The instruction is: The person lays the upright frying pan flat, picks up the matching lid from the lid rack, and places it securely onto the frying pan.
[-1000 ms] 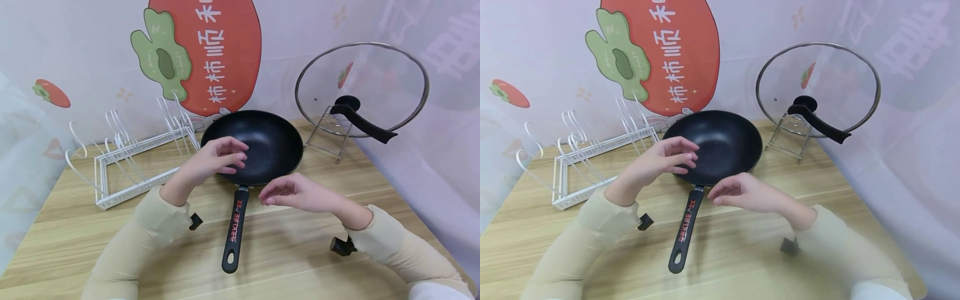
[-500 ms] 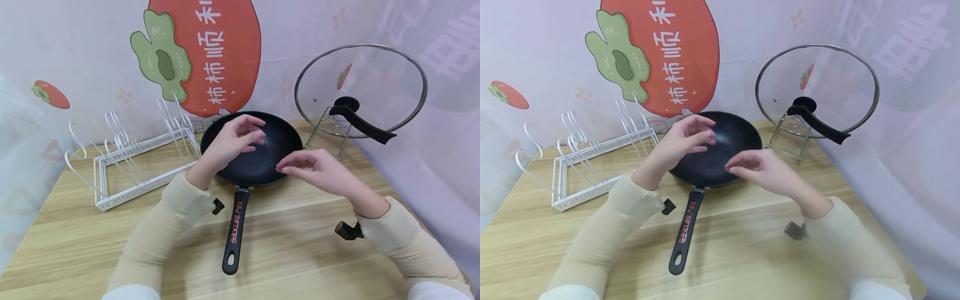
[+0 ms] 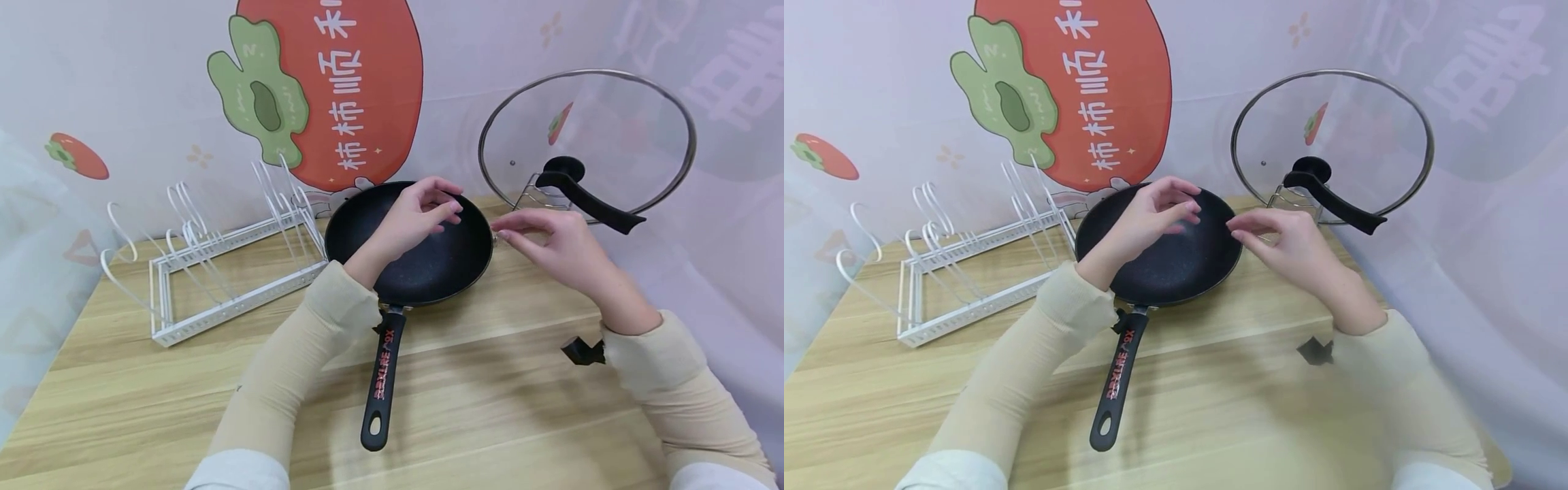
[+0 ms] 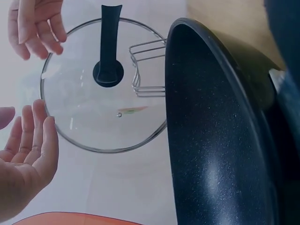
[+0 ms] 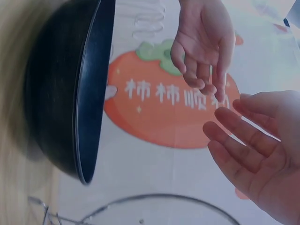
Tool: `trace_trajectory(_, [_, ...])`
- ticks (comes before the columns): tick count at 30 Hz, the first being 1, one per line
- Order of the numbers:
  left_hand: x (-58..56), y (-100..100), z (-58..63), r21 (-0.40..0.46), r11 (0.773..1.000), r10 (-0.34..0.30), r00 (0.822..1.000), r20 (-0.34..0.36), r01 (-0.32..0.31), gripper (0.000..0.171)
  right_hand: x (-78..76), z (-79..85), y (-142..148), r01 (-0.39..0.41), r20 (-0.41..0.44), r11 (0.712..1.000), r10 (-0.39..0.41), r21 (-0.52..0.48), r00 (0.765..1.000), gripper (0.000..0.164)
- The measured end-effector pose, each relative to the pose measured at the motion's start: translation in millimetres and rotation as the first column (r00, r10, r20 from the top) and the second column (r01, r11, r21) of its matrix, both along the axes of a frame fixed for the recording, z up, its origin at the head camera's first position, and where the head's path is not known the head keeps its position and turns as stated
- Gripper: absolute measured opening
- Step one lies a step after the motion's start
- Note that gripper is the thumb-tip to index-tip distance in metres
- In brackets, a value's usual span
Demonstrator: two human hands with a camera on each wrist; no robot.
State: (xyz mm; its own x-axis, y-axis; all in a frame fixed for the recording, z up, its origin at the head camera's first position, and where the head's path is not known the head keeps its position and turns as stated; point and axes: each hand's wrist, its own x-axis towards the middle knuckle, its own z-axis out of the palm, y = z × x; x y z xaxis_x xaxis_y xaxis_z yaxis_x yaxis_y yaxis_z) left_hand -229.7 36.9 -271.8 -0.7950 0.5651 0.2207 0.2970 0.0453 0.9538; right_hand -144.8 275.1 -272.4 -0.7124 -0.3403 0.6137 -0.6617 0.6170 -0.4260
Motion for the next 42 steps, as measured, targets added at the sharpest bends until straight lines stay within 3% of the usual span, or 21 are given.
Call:
trace_trajectory(8, [-4.1, 20, 0.4, -0.013, 1.0, 0.005, 1.0, 0.021, -0.004, 0.028, -8.1, 9.8, 20, 0.152, -0.097, 0.988, -0.152, -0.008, 0.984, 0.019])
trace_trajectory(15, [-5.9, 36, -4.3, -0.028, 1.0, 0.001, 1.0, 0.005, -0.001, 0.023, -20.0, 14.0, 38, 0.271, -0.1, 0.962, -0.27, 0.004, 0.958, 0.015])
trace_trajectory(20, [-7.4, 47, -7.1, 0.043, 0.999, 0.03, 0.999, 0.015, -0.031, 0.021, -31.6, 10.8, 49, 0.34, -0.087, 0.94, -0.338, 0.011, 0.937, 0.015])
trace_trajectory(25, [-12.2, 57, -9.7, 0.088, 0.994, 0.062, 0.998, 0.023, -0.064, 0.021, -46.0, 5.8, 59, 0.421, -0.097, 0.906, -0.414, 0.055, 0.905, 0.018])
trace_trajectory(33, [-21.2, 62, -12.4, 0.035, 0.993, 0.115, 0.993, -0.004, -0.115, 0.023, -67.2, 0.9, 69, 0.534, -0.062, 0.831, -0.531, 0.155, 0.845, 0.024])
trace_trajectory(37, [-24.7, 67, -13.3, 0.038, 0.992, 0.123, 0.992, -0.009, -0.123, 0.024, -75.5, -1.2, 73, 0.561, -0.02, 0.804, -0.569, 0.198, 0.822, 0.027])
trace_trajectory(42, [-28.1, 75, -13.8, 0.043, 0.99, 0.135, 0.99, 0.038, -0.136, 0.023, -81.4, -4.3, 77, 0.574, 0.036, 0.784, -0.597, 0.234, 0.801, 0.03])
